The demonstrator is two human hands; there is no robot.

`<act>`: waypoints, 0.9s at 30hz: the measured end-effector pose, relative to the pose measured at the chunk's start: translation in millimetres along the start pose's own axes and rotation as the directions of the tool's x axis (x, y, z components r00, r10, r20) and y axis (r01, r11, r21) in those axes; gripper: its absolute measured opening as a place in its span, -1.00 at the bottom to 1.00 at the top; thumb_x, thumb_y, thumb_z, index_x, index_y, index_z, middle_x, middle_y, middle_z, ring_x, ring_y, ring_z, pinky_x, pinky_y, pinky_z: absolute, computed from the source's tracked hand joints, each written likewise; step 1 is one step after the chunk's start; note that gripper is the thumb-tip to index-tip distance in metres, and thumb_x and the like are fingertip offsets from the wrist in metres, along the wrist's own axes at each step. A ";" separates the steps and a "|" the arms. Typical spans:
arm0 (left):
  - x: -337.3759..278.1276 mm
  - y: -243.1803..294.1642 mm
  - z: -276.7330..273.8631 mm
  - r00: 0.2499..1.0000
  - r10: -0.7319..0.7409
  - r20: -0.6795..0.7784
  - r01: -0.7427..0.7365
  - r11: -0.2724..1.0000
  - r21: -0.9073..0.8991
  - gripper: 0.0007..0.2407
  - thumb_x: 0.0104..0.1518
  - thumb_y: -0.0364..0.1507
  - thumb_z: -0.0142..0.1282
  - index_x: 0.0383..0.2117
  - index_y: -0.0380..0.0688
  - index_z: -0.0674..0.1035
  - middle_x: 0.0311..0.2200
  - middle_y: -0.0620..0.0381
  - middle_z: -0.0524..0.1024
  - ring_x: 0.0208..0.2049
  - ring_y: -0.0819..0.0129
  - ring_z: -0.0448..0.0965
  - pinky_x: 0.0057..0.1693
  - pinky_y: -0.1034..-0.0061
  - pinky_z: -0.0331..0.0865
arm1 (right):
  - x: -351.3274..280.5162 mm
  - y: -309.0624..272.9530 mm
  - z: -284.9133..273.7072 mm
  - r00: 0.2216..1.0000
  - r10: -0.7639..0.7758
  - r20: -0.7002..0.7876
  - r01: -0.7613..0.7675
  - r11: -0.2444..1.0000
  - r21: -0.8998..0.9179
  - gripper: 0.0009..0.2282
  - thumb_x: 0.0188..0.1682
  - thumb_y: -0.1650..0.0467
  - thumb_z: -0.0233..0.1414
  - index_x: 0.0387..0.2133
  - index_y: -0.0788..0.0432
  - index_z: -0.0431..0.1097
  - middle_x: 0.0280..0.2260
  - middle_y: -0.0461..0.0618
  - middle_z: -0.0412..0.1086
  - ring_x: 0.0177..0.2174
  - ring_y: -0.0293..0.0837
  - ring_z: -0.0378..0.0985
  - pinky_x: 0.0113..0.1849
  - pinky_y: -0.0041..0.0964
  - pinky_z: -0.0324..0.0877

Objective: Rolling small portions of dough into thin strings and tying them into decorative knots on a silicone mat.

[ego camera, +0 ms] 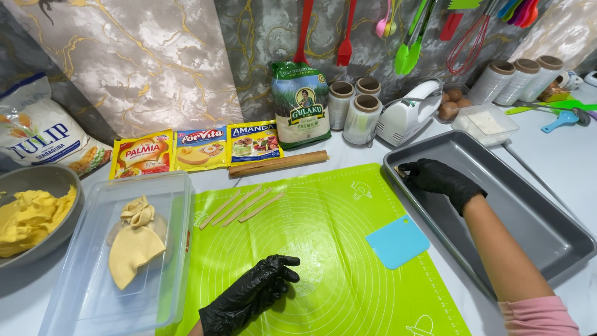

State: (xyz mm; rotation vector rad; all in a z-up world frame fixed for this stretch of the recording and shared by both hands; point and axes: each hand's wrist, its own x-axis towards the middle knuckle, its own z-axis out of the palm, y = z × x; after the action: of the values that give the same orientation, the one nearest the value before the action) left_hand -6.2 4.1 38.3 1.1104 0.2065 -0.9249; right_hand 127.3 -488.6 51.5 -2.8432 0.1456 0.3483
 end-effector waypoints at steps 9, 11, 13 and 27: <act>-1.7 3.4 3.5 1.000 -0.017 -0.011 0.017 1.000 0.023 -0.64 0.26 -0.27 -0.01 0.12 -0.12 0.60 -0.19 0.05 0.61 -0.39 0.47 0.48 -0.33 0.72 0.25 | 80.4 117.6 22.8 0.922 -0.320 0.217 0.056 0.665 0.745 -0.56 0.03 0.54 0.00 0.23 0.33 0.26 0.23 0.11 0.37 0.19 -0.01 0.41 0.13 -0.10 0.43; -5.1 3.3 4.5 1.000 -0.010 0.013 0.009 1.000 0.010 -0.64 0.26 -0.26 -0.01 0.12 -0.09 0.60 -0.17 0.04 0.61 -0.37 0.46 0.49 -0.26 0.70 0.28 | 116.3 148.9 36.7 0.709 -0.705 -0.003 0.705 0.709 0.020 -0.46 -0.12 0.49 0.24 0.19 0.22 0.30 0.25 -0.04 0.31 0.21 -0.09 0.38 0.28 -0.10 0.23; 0.9 -0.5 0.0 1.000 0.005 0.024 -0.005 1.000 0.011 -0.63 0.25 -0.27 0.00 0.12 -0.12 0.59 -0.19 0.04 0.61 -0.38 0.48 0.49 -0.30 0.73 0.27 | 107.8 118.5 20.8 0.709 -0.704 0.045 0.705 0.709 -0.021 -0.47 -0.01 0.45 0.09 0.27 0.25 0.14 0.32 -0.02 0.16 0.27 -0.13 0.21 0.32 -0.09 0.06; -3.2 2.7 3.7 1.000 0.004 0.015 -0.005 1.000 0.015 -0.64 0.25 -0.26 0.00 0.11 -0.11 0.61 -0.18 0.04 0.61 -0.38 0.47 0.47 -0.27 0.71 0.28 | -2.6 -2.9 -2.6 0.997 0.036 0.073 -0.054 0.963 0.264 -0.59 -0.01 0.41 0.00 0.15 -0.10 0.44 0.05 -0.22 0.56 -0.07 -0.23 0.62 0.06 -0.34 0.43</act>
State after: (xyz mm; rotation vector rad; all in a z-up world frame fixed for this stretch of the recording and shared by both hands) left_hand -7.3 3.0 43.7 1.1169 0.1848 -0.9320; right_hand 125.7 -486.4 55.4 -2.5634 0.2264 0.4010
